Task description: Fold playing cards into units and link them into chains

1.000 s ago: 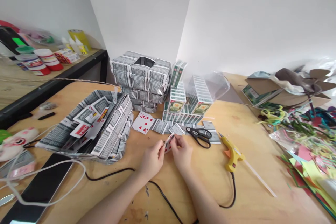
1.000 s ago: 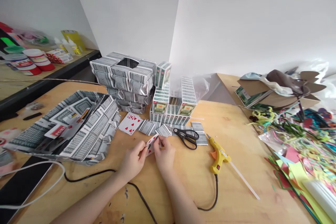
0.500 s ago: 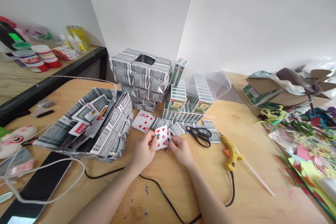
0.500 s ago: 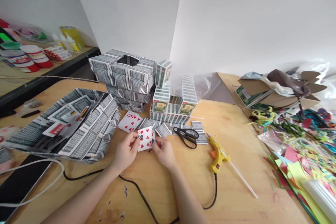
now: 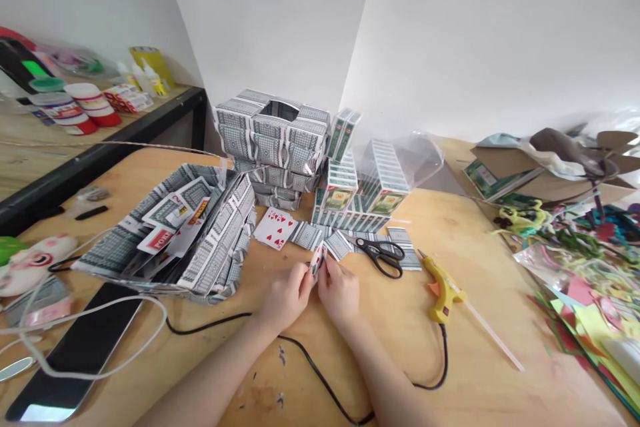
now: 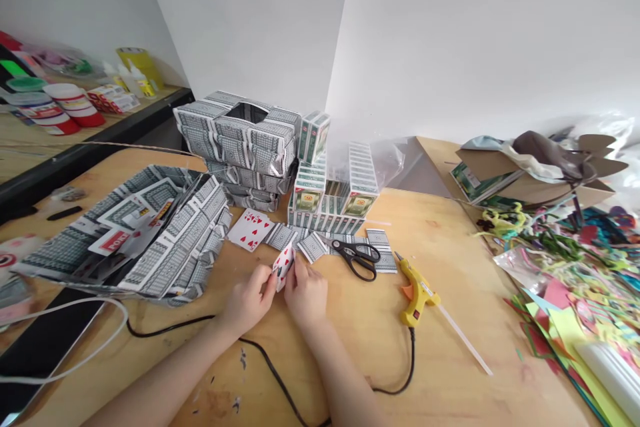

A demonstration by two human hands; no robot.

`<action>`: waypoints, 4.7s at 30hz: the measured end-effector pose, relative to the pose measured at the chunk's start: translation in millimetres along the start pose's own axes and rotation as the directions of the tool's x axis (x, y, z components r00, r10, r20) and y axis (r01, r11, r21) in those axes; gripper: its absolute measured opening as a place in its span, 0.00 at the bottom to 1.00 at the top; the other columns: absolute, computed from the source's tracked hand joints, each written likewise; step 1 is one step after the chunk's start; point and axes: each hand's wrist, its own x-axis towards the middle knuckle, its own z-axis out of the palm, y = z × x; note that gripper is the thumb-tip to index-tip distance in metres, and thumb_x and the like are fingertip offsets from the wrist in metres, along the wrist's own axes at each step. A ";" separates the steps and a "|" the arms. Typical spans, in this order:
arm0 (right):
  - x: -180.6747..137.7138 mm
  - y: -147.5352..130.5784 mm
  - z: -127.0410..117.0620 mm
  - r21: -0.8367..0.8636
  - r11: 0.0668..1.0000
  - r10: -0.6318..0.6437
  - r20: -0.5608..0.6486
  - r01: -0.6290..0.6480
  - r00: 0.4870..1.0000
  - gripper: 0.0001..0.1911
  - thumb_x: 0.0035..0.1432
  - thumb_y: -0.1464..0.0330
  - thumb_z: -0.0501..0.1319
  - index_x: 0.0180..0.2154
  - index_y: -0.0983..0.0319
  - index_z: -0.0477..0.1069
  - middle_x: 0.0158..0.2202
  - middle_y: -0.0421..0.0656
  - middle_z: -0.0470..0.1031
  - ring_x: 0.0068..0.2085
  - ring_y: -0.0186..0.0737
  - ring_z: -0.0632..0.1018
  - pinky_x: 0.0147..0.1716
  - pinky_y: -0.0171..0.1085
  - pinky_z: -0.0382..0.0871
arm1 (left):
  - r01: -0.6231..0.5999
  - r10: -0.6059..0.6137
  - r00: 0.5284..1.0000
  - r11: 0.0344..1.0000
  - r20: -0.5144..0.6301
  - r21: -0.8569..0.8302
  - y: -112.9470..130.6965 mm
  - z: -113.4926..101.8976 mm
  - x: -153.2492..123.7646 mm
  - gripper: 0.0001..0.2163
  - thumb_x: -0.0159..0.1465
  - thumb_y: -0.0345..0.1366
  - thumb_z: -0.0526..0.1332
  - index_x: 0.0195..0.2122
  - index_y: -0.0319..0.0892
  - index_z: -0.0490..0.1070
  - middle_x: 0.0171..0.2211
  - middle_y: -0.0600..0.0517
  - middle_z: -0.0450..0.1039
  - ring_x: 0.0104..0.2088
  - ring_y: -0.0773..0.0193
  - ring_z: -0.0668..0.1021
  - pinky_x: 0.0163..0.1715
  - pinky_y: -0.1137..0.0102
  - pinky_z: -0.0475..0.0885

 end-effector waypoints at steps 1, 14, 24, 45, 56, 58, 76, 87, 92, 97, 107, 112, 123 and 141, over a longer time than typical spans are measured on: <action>1.3 0.7 -1.3 0.069 0.997 0.031 0.025 -0.032 0.999 0.16 0.57 0.68 0.48 0.38 0.65 0.73 0.20 0.42 0.72 0.19 0.34 0.70 0.21 0.31 0.61 | 0.031 -0.031 0.999 0.999 -0.010 -0.015 -0.7 0.1 0.3 0.06 0.62 0.33 0.49 0.28 0.42 0.60 0.18 0.55 0.69 0.17 0.69 0.73 0.17 0.76 0.60; 8.2 8.3 -6.0 0.162 0.987 -0.012 0.069 0.001 0.998 0.13 0.56 0.69 0.51 0.29 0.63 0.72 0.25 0.44 0.74 0.24 0.36 0.72 0.24 0.32 0.66 | 0.130 -0.132 0.991 0.985 -0.009 -0.113 1.8 -1.8 3.0 0.05 0.62 0.33 0.49 0.28 0.43 0.58 0.17 0.57 0.67 0.17 0.69 0.72 0.17 0.77 0.60; 8.4 6.8 -6.9 0.576 0.780 0.176 0.171 -0.243 0.969 0.11 0.56 0.63 0.54 0.30 0.62 0.70 0.27 0.44 0.75 0.28 0.39 0.74 0.27 0.35 0.68 | 0.381 -0.362 0.924 0.842 0.123 -0.383 1.0 -5.0 10.4 0.05 0.61 0.36 0.50 0.28 0.44 0.56 0.16 0.58 0.65 0.17 0.68 0.71 0.17 0.76 0.60; 2.3 -6.0 -4.8 0.724 0.486 0.236 0.429 -0.489 0.872 0.20 0.56 0.51 0.50 0.26 0.60 0.59 0.16 0.34 0.59 0.16 0.30 0.60 0.13 0.30 0.53 | 0.584 -0.425 0.804 0.436 0.415 -0.685 8.5 -4.6 13.1 0.06 0.61 0.39 0.51 0.30 0.43 0.56 0.17 0.60 0.63 0.13 0.74 0.64 0.12 0.79 0.59; 7.9 -4.2 -13.5 0.714 0.626 0.152 0.285 -0.315 0.947 0.15 0.56 0.57 0.53 0.29 0.62 0.66 0.24 0.39 0.64 0.25 0.34 0.64 0.25 0.33 0.60 | 0.616 -0.431 0.786 0.489 0.443 -0.618 4.8 -8.3 19.1 0.07 0.60 0.37 0.49 0.26 0.42 0.57 0.15 0.61 0.55 0.12 0.75 0.59 0.13 0.79 0.55; 8.7 -4.7 -14.3 0.735 0.576 0.170 0.321 -0.358 0.932 0.15 0.55 0.57 0.54 0.30 0.62 0.67 0.23 0.38 0.63 0.23 0.33 0.63 0.22 0.32 0.58 | 0.638 -0.428 0.768 0.445 0.477 -0.628 5.2 -7.8 19.5 0.07 0.60 0.37 0.50 0.27 0.42 0.58 0.15 0.62 0.55 0.12 0.75 0.59 0.12 0.79 0.55; 4.2 -5.4 -8.4 0.803 0.424 0.298 0.312 -0.418 0.902 0.18 0.52 0.59 0.59 0.43 0.59 0.66 0.25 0.40 0.67 0.27 0.38 0.67 0.27 0.35 0.63 | 0.558 -0.389 0.829 0.532 0.401 -0.636 -0.4 -8.6 14.9 0.09 0.60 0.40 0.52 0.33 0.40 0.66 0.23 0.55 0.67 0.22 0.69 0.68 0.23 0.75 0.65; 6.1 -10.7 -8.5 0.827 0.374 0.255 0.343 -0.420 0.904 0.12 0.53 0.59 0.57 0.34 0.59 0.63 0.21 0.35 0.62 0.22 0.32 0.63 0.22 0.32 0.59 | 0.561 -0.420 0.825 0.517 0.379 -0.646 2.7 -8.4 14.6 0.09 0.62 0.38 0.49 0.39 0.41 0.63 0.23 0.57 0.63 0.22 0.70 0.64 0.23 0.76 0.62; 5.7 -9.3 -7.8 0.822 0.391 0.239 0.343 -0.413 0.909 0.10 0.54 0.59 0.56 0.33 0.59 0.62 0.22 0.35 0.63 0.23 0.33 0.65 0.24 0.33 0.60 | 0.599 -0.454 0.792 0.444 0.409 -0.667 2.5 -9.6 16.9 0.09 0.60 0.39 0.51 0.38 0.41 0.65 0.22 0.57 0.62 0.22 0.70 0.64 0.23 0.76 0.61; 5.4 -10.2 -9.2 0.813 0.414 0.238 0.337 -0.410 0.911 0.10 0.54 0.60 0.55 0.34 0.59 0.63 0.23 0.36 0.63 0.24 0.34 0.65 0.25 0.33 0.60 | 0.624 -0.467 0.766 0.370 0.443 -0.689 4.6 -12.4 20.0 0.11 0.58 0.39 0.52 0.39 0.41 0.66 0.24 0.56 0.64 0.22 0.70 0.64 0.23 0.76 0.62; 4.1 -11.9 -9.1 0.798 0.418 0.265 0.351 -0.435 0.898 0.10 0.54 0.61 0.54 0.36 0.60 0.64 0.26 0.37 0.64 0.25 0.34 0.65 0.24 0.32 0.60 | 0.615 -0.492 0.758 0.319 0.429 -0.721 9.7 -12.8 20.2 0.06 0.58 0.38 0.52 0.29 0.41 0.61 0.19 0.59 0.58 0.18 0.72 0.61 0.17 0.79 0.59; 4.0 -13.5 -9.3 0.801 0.397 0.267 0.366 -0.448 0.892 0.10 0.53 0.62 0.55 0.36 0.60 0.65 0.28 0.38 0.66 0.27 0.34 0.66 0.25 0.32 0.61 | 0.604 -0.502 0.766 0.346 0.402 -0.718 10.9 -11.5 19.1 0.05 0.58 0.36 0.51 0.30 0.41 0.62 0.20 0.58 0.60 0.19 0.71 0.63 0.19 0.78 0.60; 5.6 -16.4 -8.3 0.841 0.291 0.244 0.396 -0.457 0.885 0.09 0.54 0.62 0.56 0.34 0.60 0.64 0.25 0.36 0.65 0.25 0.32 0.65 0.24 0.31 0.60 | 0.581 -0.503 0.784 0.389 0.364 -0.715 8.9 -10.3 17.3 0.08 0.59 0.35 0.50 0.36 0.42 0.65 0.23 0.57 0.64 0.21 0.70 0.65 0.21 0.77 0.62; 5.0 -14.4 -9.2 0.842 0.280 0.249 0.400 -0.461 0.882 0.11 0.52 0.59 0.59 0.33 0.60 0.65 0.24 0.36 0.66 0.22 0.31 0.65 0.22 0.31 0.59 | 0.559 -0.446 0.825 0.550 0.347 -0.620 5.5 -8.6 13.8 0.16 0.60 0.33 0.48 0.49 0.41 0.64 0.41 0.50 0.71 0.33 0.67 0.72 0.35 0.72 0.68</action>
